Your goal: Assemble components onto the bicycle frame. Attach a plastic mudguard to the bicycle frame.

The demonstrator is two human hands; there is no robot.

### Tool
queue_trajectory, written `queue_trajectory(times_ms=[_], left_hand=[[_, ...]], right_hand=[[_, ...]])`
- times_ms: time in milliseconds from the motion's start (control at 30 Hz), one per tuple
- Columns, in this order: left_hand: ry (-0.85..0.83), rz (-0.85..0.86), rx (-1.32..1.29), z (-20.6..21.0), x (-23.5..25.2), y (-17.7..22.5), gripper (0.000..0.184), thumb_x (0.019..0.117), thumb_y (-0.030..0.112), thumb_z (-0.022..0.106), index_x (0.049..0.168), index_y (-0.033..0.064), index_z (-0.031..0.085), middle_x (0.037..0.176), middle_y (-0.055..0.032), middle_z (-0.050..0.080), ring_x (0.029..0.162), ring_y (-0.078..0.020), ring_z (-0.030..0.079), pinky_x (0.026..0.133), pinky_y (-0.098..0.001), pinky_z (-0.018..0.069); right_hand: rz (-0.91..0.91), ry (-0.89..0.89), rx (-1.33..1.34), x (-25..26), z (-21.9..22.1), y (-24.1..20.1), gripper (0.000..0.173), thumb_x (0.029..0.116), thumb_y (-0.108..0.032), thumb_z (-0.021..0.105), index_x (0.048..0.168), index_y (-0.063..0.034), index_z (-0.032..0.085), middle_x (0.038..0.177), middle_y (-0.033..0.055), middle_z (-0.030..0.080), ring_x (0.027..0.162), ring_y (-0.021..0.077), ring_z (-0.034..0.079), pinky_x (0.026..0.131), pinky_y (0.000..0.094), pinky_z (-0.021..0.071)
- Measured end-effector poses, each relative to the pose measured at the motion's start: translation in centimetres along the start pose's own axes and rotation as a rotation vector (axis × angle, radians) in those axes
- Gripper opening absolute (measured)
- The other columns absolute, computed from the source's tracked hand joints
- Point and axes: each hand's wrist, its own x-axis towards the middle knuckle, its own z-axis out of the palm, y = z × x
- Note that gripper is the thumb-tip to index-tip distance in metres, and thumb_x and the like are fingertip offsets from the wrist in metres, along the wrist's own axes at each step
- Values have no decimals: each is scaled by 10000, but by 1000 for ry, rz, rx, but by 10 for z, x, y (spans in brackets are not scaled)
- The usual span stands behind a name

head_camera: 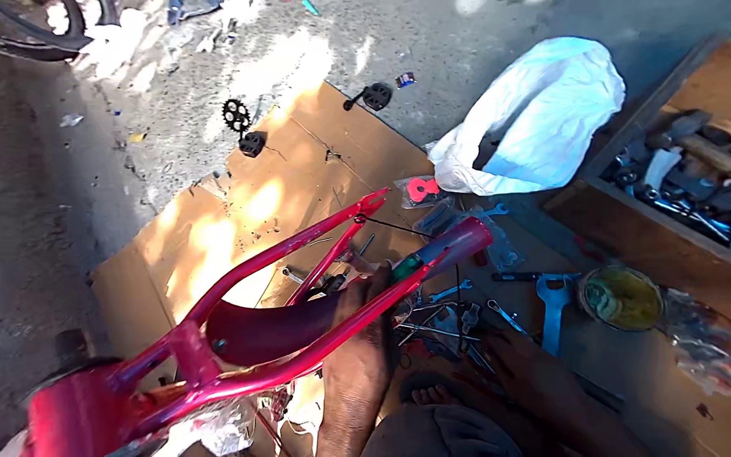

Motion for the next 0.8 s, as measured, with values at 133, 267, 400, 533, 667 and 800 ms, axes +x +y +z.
queue_trajectory(times_ms=[133, 267, 400, 533, 667, 800], left_hand=[[56, -19, 50, -10, -27, 4, 278, 952, 167, 599, 1195, 126, 727, 1009, -69, 737, 838, -204, 735, 651, -366, 613], [-144, -269, -110, -48, -73, 10, 351, 965, 239, 610, 1291, 140, 698, 1080, -66, 704, 786, -166, 717, 616, -370, 615], [-486, -519, -162, -111, -120, -8, 341, 985, 324, 614, 1266, 145, 687, 1074, -81, 705, 842, -231, 714, 725, -480, 606], [-516, -643, -129, -139, -142, -32, 372, 992, 454, 560, 1187, 160, 679, 895, -79, 706, 769, -281, 697, 676, -553, 566], [-566, -635, -385, -144, -147, -58, 355, 1009, 475, 545, 1136, 164, 658, 836, -53, 655, 742, -235, 651, 681, -497, 554], [-651, -643, -460, -128, -153, -84, 305, 1034, 390, 554, 1117, 116, 660, 866, -90, 654, 803, -271, 651, 742, -522, 543]], right_hand=[[-290, -52, 174, 44, -13, -57, 341, 1075, -313, 483, 1302, -142, 671, 1237, 108, 694, 1031, 265, 722, 809, 443, 623], [-509, 149, 149, 84, 5, -113, 388, 1057, -287, 528, 1376, -84, 613, 1299, 137, 666, 1090, 245, 709, 857, 391, 612], [-546, 280, 111, 96, 40, -148, 422, 1029, -284, 573, 1323, 13, 635, 1265, 218, 675, 1103, 305, 715, 908, 422, 605], [-451, 151, 53, 105, 32, -163, 350, 1014, -246, 578, 1241, 7, 661, 1234, 233, 656, 1120, 361, 679, 936, 482, 583], [-465, 26, 99, 104, -8, -167, 303, 1021, -306, 567, 1116, -92, 759, 1093, 105, 744, 995, 246, 728, 866, 474, 606], [-698, 238, 254, 106, -46, -188, 194, 971, -268, 675, 1086, -120, 727, 1034, 18, 709, 818, 97, 696, 698, 308, 630]])
